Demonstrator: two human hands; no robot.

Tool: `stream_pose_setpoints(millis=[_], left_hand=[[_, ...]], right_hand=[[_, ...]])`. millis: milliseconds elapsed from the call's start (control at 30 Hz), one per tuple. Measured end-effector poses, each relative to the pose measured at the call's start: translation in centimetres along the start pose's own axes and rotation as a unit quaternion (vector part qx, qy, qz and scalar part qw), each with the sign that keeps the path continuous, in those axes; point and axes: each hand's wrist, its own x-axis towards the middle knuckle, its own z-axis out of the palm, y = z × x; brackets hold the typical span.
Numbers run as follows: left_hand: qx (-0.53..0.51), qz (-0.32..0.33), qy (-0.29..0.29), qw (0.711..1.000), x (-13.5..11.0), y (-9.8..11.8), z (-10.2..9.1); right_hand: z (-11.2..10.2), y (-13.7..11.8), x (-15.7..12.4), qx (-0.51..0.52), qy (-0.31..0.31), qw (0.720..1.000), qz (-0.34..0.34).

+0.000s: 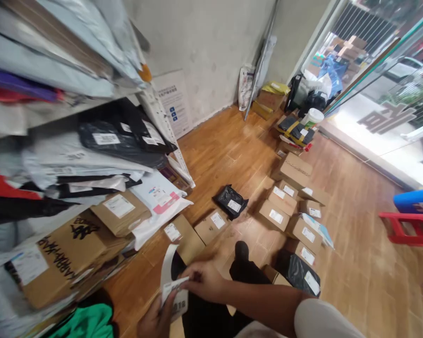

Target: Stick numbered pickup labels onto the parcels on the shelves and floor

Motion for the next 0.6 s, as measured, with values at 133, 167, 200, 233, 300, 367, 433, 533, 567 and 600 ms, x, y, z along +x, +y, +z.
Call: stream_pose_setpoints(millis=[133, 167, 200, 233, 300, 367, 433, 533, 567, 600], left_hand=[[-0.066, -0.033, -0.090, 0.993, 4.9, 0.4, 13.7], [-0.096, -0.045, -0.106, 0.989, 6.4, -0.2, 16.9], [-0.124, -0.053, -0.115, 0.984, 7.9, -1.0, 19.8], [-0.145, -0.057, -0.117, 0.981, 9.5, -2.1, 22.5], [-0.161, -0.062, -0.108, 0.979, 12.6, -4.8, 27.3], [-0.157, -0.066, -0.098, 0.981, 15.5, -8.1, 31.4], [-0.155, -0.064, -0.087, 0.982, 18.4, -11.6, 34.9], [-0.141, -0.053, -0.068, 0.986, 22.8, -16.9, 39.5], [-0.144, -0.053, -0.067, 0.986, 24.4, -18.6, 40.9], [-0.157, -0.052, -0.076, 0.983, 26.0, -20.3, 42.4]], right_hand=[[-11.2, 7.4, 0.7, -0.042, 0.100, 0.994, 0.034], [-13.6, 9.4, 1.2, -0.046, 0.124, 0.990, 0.039], [-15.7, 11.4, 1.8, -0.048, 0.142, 0.988, 0.043], [-17.6, 13.4, 2.5, -0.050, 0.154, 0.986, 0.049], [-20.8, 17.8, 4.3, -0.055, 0.168, 0.983, 0.059], [-23.3, 22.7, 6.6, -0.058, 0.182, 0.980, 0.060], [-25.2, 27.9, 9.2, -0.060, 0.193, 0.978, 0.055], [-27.5, 35.6, 13.3, -0.055, 0.181, 0.981, 0.043], [-28.3, 38.0, 14.5, -0.051, 0.171, 0.983, 0.038], [-29.1, 40.2, 15.7, -0.047, 0.160, 0.985, 0.033]])
